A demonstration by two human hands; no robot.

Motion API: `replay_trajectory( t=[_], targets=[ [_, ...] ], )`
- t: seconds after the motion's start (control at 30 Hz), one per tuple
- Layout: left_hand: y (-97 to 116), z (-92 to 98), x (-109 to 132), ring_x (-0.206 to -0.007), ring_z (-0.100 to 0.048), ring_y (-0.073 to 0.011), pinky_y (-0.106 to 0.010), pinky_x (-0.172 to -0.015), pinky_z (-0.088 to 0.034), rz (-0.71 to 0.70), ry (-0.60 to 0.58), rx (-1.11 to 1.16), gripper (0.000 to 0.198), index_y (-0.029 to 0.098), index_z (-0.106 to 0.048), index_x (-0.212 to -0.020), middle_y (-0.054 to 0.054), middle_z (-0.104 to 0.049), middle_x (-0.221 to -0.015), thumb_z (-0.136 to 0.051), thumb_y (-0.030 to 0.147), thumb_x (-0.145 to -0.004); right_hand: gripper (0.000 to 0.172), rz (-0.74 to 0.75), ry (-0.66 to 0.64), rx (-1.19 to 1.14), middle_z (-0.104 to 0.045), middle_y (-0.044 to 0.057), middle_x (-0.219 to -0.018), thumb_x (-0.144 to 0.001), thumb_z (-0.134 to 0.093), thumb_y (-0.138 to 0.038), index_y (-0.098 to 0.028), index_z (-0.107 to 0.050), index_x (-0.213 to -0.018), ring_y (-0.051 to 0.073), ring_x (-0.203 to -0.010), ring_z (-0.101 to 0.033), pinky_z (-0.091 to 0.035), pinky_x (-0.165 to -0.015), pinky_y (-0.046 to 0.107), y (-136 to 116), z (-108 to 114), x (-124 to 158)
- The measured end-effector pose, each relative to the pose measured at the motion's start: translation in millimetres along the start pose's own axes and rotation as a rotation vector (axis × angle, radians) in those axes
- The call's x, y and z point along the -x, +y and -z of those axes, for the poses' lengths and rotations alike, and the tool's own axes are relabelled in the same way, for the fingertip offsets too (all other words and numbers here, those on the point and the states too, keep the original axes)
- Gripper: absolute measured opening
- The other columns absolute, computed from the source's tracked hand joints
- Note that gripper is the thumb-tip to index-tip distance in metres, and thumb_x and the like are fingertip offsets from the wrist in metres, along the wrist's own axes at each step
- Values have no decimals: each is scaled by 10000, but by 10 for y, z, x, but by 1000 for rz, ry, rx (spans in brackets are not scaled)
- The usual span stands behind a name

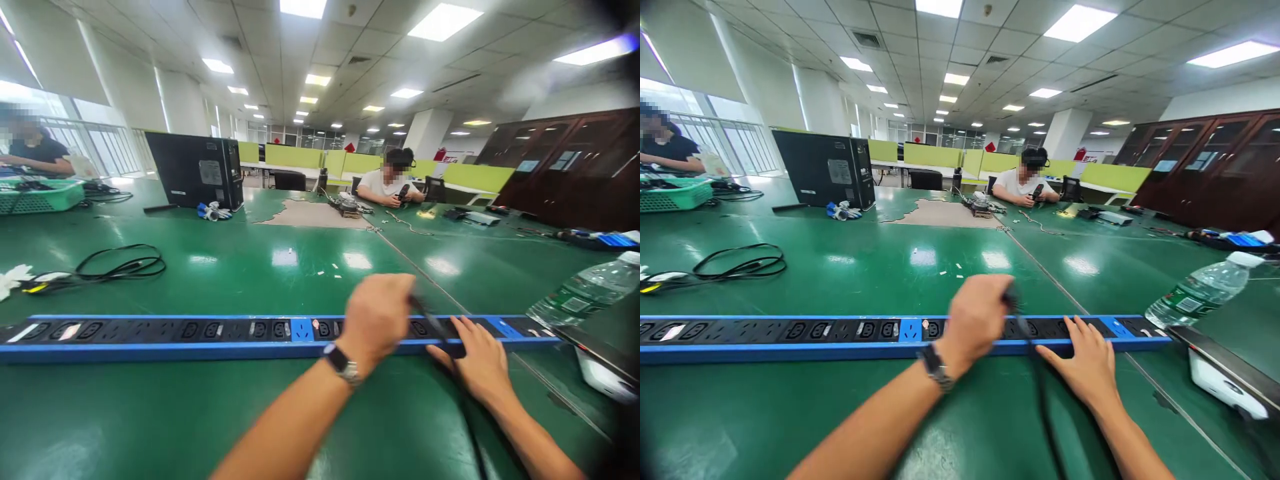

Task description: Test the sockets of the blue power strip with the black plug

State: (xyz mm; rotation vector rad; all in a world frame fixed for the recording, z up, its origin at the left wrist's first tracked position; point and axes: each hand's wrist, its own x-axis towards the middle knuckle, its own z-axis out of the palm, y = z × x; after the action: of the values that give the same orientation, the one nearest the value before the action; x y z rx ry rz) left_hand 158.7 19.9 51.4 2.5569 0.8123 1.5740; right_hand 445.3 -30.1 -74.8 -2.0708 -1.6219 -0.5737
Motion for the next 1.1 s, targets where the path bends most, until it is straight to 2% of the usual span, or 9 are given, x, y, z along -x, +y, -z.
replay_trajectory(
  t=[0.1,0.17,0.23,0.3,0.53,0.63,0.73,0.93,1.1],
  targets=[
    [-707,1008,554,-1060,-598,-239,-406,-947,-491,181,85,-135,325,125,-551,-1215,-133,-663,-1136,-400,167,-930,847,8,-9,-2,-500,217,-1390,-735,-435,-738,-146,-500,-1337,440,-1278,-434,-334,-1013,615,16,1,-8],
    [-1070,1620,958,-1059,-617,-227,-388,-946,-493,280,-41,-146,324,161,-535,-1237,-112,-662,-1163,-437,207,-932,869,13,-1,-27,-512,245,-1371,-725,-439,-757,-131,-524,-1322,462,-1262,-446,-331,-1006,618,37,-15,-24],
    [-1247,2043,1247,-987,-645,-206,-345,-889,-516,357,-188,-122,311,183,-535,-1233,-84,-683,-1111,-452,251,-942,901,12,4,-53,-515,261,-1362,-712,-437,-777,-117,-536,-1317,477,-1257,-449,-322,-1004,623,46,-29,-44],
    [-1263,2244,1368,-915,-655,-191,-316,-837,-525,403,-321,-96,287,191,-550,-1203,-62,-696,-1043,-443,250,-944,921,9,-2,-74,-513,264,-1364,-703,-431,-794,-116,-540,-1317,482,-1262,-445,-320,-1006,623,44,-33,-59],
    [-1133,2220,1294,-979,-625,-185,-310,-881,-499,285,-401,11,323,202,-550,-1188,-69,-676,-1106,-406,141,-906,867,18,45,-156,-566,243,-1296,-638,-515,-816,-211,-593,-1254,491,-1240,-470,-358,-968,656,126,-23,-60],
    [-1172,2206,1350,-1027,-624,-196,-330,-912,-494,308,-403,12,352,213,-542,-1213,-66,-671,-1157,-422,130,-893,786,53,87,-206,-585,229,-1278,-700,-499,-776,-242,-576,-1273,480,-1226,-491,-339,-984,678,-133,63,-42],
    [-1193,2198,1410,-1071,-627,-209,-352,-948,-486,354,-396,-7,377,219,-546,-1226,-61,-670,-1195,-447,127,-873,704,248,103,-348,-577,188,-1310,-784,-521,-676,-226,-522,-1326,406,-1232,-512,-357,-1031,631,-915,224,-16],
    [-1179,2154,1421,-1150,-590,-235,-411,-1021,-445,329,-417,-113,395,214,-569,-1217,-74,-666,-1212,-500,117,-841,641,619,-122,-655,-594,121,-1305,-809,-637,-525,-225,-478,-1352,275,-1194,-546,-454,-996,469,-3033,553,-1],
    [-1205,2178,1410,-1167,-571,-263,-465,-1032,-427,364,-451,-176,634,219,-408,-1392,-94,-622,-1285,-571,133,-786,535,712,-229,-665,-685,115,-1085,-819,-640,-459,-193,-558,-1277,263,-972,-600,-496,-818,432,-3826,610,27]
  ],
)
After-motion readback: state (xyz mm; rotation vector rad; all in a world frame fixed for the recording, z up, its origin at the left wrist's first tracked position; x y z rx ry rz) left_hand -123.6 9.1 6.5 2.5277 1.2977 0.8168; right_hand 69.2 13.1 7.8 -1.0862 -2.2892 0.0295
